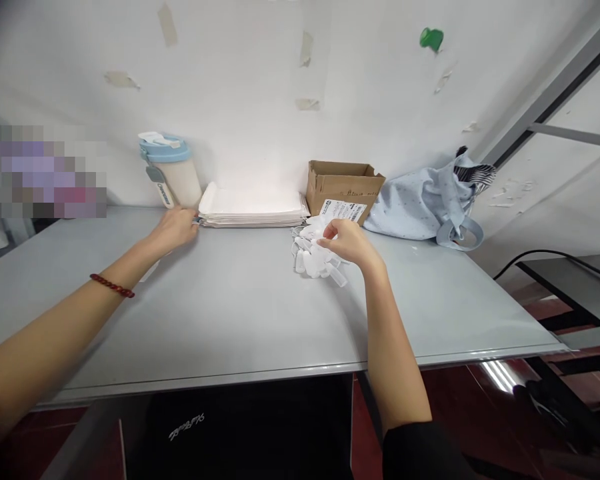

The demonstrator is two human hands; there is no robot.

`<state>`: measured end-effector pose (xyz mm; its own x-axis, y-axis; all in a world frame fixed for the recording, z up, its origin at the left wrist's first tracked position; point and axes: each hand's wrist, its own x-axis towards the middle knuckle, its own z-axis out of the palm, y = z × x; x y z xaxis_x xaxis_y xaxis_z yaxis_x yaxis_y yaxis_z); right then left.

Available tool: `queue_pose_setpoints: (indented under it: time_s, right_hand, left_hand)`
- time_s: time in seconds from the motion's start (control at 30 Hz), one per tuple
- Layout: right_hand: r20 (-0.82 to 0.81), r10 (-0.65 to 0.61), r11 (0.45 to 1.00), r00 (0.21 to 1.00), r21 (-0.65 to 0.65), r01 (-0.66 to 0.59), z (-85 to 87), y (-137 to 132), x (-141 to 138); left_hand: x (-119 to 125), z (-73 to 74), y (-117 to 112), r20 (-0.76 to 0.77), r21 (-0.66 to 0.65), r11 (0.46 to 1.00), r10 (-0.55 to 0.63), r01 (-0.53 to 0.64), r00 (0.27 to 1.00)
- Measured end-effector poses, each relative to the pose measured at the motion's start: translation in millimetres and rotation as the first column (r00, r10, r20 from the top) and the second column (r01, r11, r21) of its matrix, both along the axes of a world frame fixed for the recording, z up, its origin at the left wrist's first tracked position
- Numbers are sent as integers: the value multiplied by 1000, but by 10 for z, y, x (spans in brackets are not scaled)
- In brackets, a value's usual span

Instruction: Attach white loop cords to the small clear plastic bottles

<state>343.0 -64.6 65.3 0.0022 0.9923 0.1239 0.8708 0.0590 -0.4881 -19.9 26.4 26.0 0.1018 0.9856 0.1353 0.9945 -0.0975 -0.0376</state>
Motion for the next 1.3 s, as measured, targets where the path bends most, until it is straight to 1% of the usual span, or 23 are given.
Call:
queue_pose_setpoints:
  time_s: [0.1,0.23,0.4,0.53,0.63,0.77,0.83,0.9,1.0,1.07,1.13,1.2,1.23,1.3]
  right_hand:
    - [4,5,1000,1000,4,-5,-6,3,-6]
    - [-5,-10,999,1000,32,10,-7,6,-13]
    - [-23,-19,997,1000,77,21,-3,6,-27]
    - [-48,-28,994,998,101,33,7,-4,-38]
    - [-67,-38,993,997,113,45,4,-1,-41]
    - [-72,-42,983,997,175,54,-38,37,-53]
    - [-71,-59,974,996,213,73,-64,58,-76]
    - [-69,-74,956,995,280,91,-81,65,-129]
    - [-67,-58,905,996,418,81,-87,33,-293]
    - [-70,0,888,998,459,32,-92,-6,-464]
    - [-82,109,897,991,437,-63,-117,-42,-679]
    - [-56,268,891,962,394,-225,-171,-60,-928]
    - [-40,347,880,937,361,-310,-207,-61,-1063]
    - [-14,493,836,870,283,-470,-290,-50,-1352]
  left_hand:
    - [-12,15,107,4,-25,1000,-19,19,1000]
    - [1,-9,143,15,-38,999,-24,25,1000]
    - [4,-53,83,45,-17,1000,11,-10,999]
    - [-9,-32,-13,104,-4,1000,27,-27,994]
    - [-59,22,-98,182,-1,1000,28,-28,983]
    - [-182,134,-221,361,-15,999,39,-36,932]
    - [-250,201,-282,400,-20,999,47,-42,915]
    - [-313,264,-340,440,-27,998,61,-54,896]
    - [-396,339,-418,525,-42,996,92,-82,846]
    - [-441,369,-462,585,-68,994,108,-84,804]
    - [-477,378,-493,630,-96,993,115,-71,768]
    - [-501,366,-506,660,-117,992,114,-48,742]
    - [-509,352,-506,672,-121,992,112,-40,732]
    - [-518,317,-493,699,-114,993,95,-20,709]
